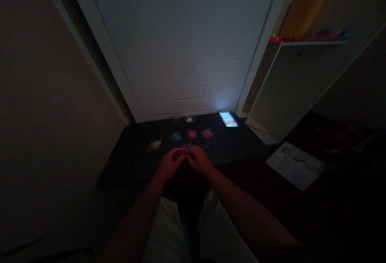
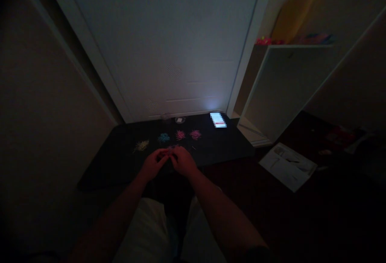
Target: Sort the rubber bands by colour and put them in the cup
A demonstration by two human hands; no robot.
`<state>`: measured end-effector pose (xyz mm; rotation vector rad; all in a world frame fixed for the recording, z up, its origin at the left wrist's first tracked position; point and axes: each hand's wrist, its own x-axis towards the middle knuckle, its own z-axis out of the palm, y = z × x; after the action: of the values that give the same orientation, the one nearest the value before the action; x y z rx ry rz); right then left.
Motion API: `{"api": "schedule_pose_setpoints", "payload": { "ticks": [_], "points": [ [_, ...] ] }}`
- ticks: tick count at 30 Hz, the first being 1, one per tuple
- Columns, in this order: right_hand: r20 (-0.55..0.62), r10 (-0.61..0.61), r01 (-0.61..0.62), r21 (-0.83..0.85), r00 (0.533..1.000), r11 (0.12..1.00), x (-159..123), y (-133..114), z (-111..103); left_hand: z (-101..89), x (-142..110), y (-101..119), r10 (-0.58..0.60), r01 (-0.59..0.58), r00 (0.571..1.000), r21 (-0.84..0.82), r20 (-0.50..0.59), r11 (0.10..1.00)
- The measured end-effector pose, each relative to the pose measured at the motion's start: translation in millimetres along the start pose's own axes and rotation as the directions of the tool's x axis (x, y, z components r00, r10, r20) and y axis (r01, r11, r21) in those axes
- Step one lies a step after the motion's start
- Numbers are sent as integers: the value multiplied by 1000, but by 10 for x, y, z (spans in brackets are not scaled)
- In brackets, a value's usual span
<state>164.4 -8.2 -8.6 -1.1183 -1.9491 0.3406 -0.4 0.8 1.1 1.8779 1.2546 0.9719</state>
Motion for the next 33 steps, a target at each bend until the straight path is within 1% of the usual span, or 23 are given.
{"api": "schedule_pose_setpoints", "payload": {
  "ticks": [2, 5, 7, 9, 11, 12, 14, 16, 18, 19, 21, 24, 25, 26, 28, 30, 33],
  "points": [
    [7, 3, -3, -13, 1000, 1000, -3, 0, 8, 5, -5, 21, -2, 0, 999, 47, 34, 999],
    [-30, 46, -47, -16, 998, 999, 7, 21, 14, -7, 1, 32, -23, 22, 1000, 68, 11, 997],
    [-86, 90, -89, 19, 992, 996, 19, 50, 13, -34, 11, 13, -41, 43, 997, 38, -61, 998],
    [-147, 152, -143, 67, 977, 987, 27, 79, 10, -69, 20, -18, -71, 69, 983, -16, -169, 997],
    [-164, 176, -163, 86, 971, 983, 26, 91, 12, -92, 24, -44, -100, 84, 966, -79, -238, 993],
    [-147, 160, -151, 73, 976, 986, 22, 88, 16, -94, 24, -50, -105, 81, 966, -107, -236, 991],
    [-87, 95, -93, 23, 992, 995, 9, 67, 27, -75, 21, -44, -91, 68, 981, -133, -170, 989],
    [-36, 40, -41, -20, 999, 999, -1, 40, 34, -40, 17, -22, -75, 66, 993, -102, -89, 993],
    [-19, 23, -24, -36, 1000, 999, -3, 27, 34, -16, 17, -5, -68, 67, 997, -30, -33, 997],
    [-24, 29, -30, -34, 999, 999, 0, 28, 31, -14, 18, -3, -64, 64, 998, 3, -26, 998],
    [-57, 63, -64, -3, 996, 998, 11, 44, 20, -29, 23, -16, -51, 53, 997, 34, -66, 998],
    [-125, 140, -132, 68, 982, 989, 23, 70, 8, -64, 25, -47, -63, 63, 985, -8, -159, 998],
    [-130, 146, -137, 76, 981, 988, 22, 72, 7, -68, 23, -49, -72, 67, 985, -34, -159, 997],
    [-118, 136, -128, 70, 984, 989, 19, 68, 8, -66, 20, -45, -77, 69, 987, -58, -139, 996],
    [-58, 80, -78, 32, 995, 996, 9, 50, 12, -46, 11, -17, -66, 61, 995, -73, -68, 995],
    [-2, 43, -43, -6, 999, 999, -1, 31, 15, -20, 4, 22, -45, 45, 999, -23, -8, 999],
    [14, 47, -47, -12, 999, 999, -3, 26, 14, 1, 1, 59, -29, 28, 999, 64, 21, 998]
  ]
}}
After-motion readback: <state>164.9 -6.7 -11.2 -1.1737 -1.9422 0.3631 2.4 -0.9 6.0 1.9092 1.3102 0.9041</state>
